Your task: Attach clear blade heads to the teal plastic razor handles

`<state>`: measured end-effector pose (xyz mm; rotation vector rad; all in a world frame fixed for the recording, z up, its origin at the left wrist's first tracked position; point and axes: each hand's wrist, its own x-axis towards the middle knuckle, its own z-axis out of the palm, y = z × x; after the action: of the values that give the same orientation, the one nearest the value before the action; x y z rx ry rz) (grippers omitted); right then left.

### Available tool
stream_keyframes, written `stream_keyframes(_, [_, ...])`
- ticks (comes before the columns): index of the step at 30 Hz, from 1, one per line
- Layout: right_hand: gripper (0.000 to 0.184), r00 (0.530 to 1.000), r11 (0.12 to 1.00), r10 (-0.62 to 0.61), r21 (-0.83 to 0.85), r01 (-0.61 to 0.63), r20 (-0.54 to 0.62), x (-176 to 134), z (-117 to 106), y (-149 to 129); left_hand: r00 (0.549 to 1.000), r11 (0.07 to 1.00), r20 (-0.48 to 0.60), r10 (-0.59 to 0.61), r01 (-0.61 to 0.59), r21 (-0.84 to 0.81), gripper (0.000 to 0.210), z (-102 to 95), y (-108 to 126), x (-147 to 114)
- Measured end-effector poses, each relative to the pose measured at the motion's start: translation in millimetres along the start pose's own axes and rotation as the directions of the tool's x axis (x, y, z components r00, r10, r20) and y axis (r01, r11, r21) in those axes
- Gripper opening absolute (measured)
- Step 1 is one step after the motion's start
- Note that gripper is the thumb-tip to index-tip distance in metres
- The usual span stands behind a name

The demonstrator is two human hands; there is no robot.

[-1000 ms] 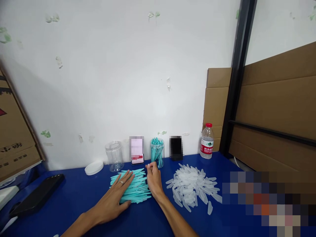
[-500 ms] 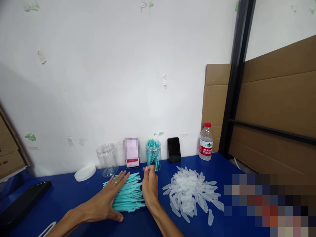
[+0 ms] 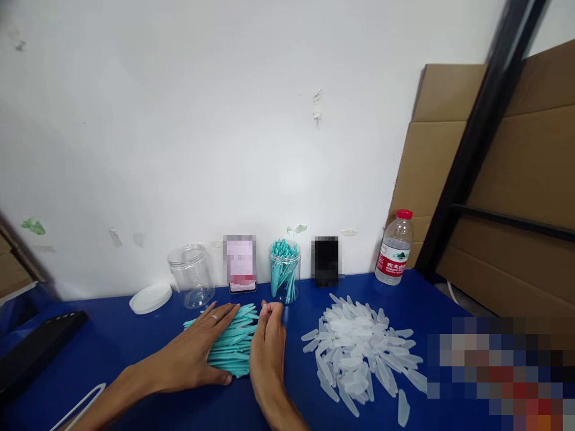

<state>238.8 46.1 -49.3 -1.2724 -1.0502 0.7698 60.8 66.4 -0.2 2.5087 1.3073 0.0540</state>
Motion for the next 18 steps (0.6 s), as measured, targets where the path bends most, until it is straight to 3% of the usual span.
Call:
stream_keyframes(6, [0.033, 0.997, 0.999, 0.024, -0.031, -0.022, 0.071, 1, 8, -3, 0.998, 0.997, -0.048, 0.039, -0.042, -0.066, 0.112, 12.9, -3, 4])
stream_keyframes(10, [0.03, 0.993, 1.0, 0.001, -0.015, 0.001, 0.121, 5, 9, -6, 0.99, 0.982, -0.089, 0.114, -0.125, -0.14, 0.114, 9.2, -5, 9])
stream_keyframes(13, [0.029, 0.994, 1.0, -0.022, 0.011, 0.02, 0.112, 12, 2, -4, 0.978, 0.961, -0.184, 0.099, -0.142, -0.236, 0.12, 3.2, -7, 5])
stream_keyframes(14, [0.029, 0.994, 0.999, -0.029, 0.022, 0.027, 0.102, 14, -1, -3, 0.968, 0.951, -0.241, 0.064, -0.132, -0.278, 0.114, 2.3, -8, 1])
stream_keyframes(16, [0.031, 0.996, 0.998, -0.044, 0.043, 0.041, 0.077, 19, -5, 1, 0.92, 0.92, -0.385, -0.069, -0.09, -0.381, 0.083, 3.9, -12, -9])
stream_keyframes(18, [0.032, 0.997, 0.997, -0.061, 0.059, 0.058, 0.055, 24, -7, 4, 0.82, 0.863, -0.509, -0.261, -0.038, -0.504, 0.049, 10.4, -17, -19])
